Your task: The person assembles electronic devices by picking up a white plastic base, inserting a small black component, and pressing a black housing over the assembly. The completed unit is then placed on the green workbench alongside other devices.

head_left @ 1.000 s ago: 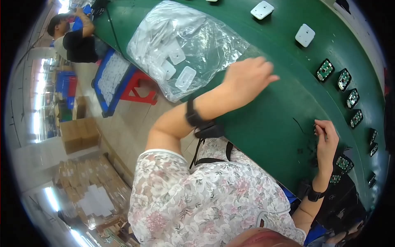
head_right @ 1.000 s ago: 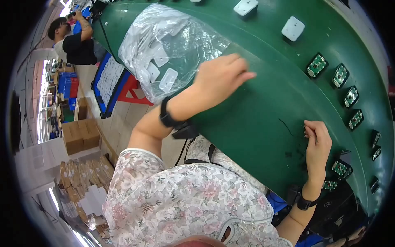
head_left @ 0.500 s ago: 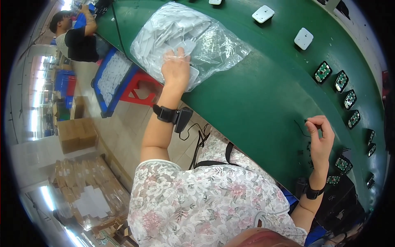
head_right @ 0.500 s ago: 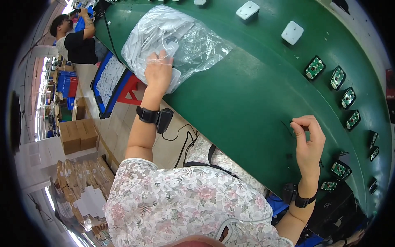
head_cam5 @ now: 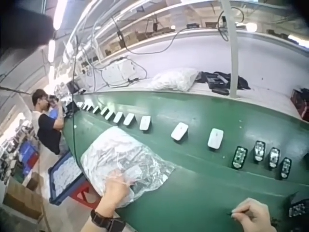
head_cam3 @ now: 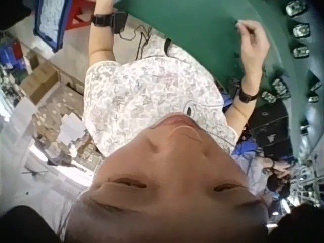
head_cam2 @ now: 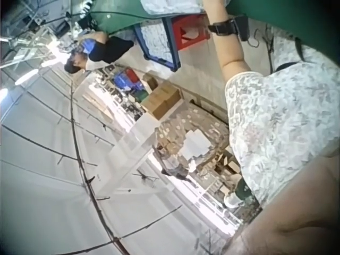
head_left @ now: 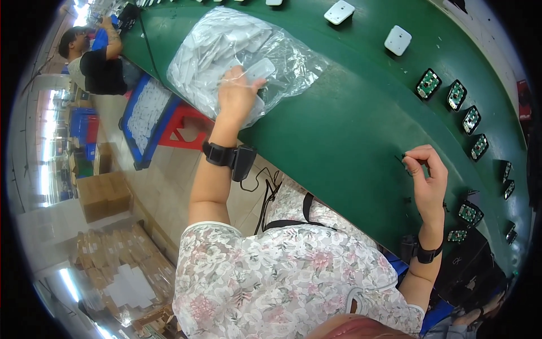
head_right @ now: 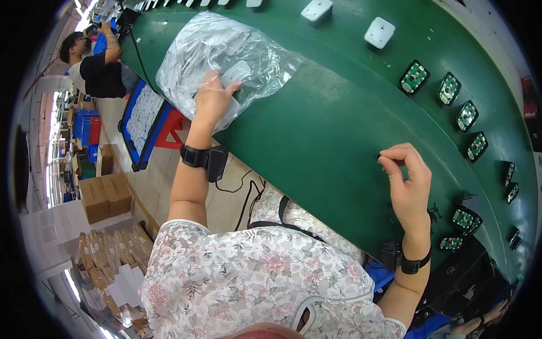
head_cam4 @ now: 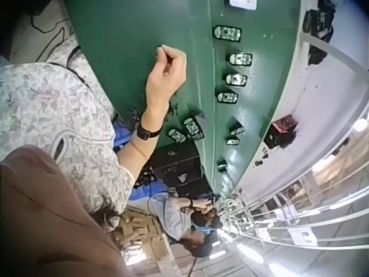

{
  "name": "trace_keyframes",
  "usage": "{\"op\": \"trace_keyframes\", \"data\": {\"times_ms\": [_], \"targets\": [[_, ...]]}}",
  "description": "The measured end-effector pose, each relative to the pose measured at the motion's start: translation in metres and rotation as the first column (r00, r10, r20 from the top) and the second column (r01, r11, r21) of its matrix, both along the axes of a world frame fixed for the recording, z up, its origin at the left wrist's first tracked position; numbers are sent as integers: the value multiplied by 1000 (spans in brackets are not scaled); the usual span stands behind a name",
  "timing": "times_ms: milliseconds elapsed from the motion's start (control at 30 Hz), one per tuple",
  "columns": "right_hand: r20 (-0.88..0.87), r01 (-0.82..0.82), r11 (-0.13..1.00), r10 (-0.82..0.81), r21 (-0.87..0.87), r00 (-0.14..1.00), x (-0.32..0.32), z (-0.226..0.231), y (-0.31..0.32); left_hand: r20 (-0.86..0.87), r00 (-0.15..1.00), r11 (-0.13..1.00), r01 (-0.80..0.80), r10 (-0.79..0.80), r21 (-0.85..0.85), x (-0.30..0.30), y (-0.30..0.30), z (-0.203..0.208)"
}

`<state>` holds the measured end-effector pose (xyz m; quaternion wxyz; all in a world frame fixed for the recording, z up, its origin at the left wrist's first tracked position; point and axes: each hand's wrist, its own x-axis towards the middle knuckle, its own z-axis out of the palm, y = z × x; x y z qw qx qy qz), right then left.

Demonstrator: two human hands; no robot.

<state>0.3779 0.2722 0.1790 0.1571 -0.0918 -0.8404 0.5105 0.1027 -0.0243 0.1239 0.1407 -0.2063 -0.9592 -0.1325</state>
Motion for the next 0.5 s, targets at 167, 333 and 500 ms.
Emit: {"op": "trace_keyframes", "data": {"times_ms": [167, 333, 500], "targets": [[23, 20, 992, -17, -124, 1000, 2, 0, -1, 199, 980, 990, -36, 8, 139, 1, 1, 5], [53, 65, 947, -50, -316, 997, 0, 1, -1, 134, 961, 954, 213, -244, 209, 52, -5, 29], [39, 87, 812, -79, -577, 996, -2, -5, -3, 328, 815, 855, 346, -478, 385, 112, 35, 65]]}}
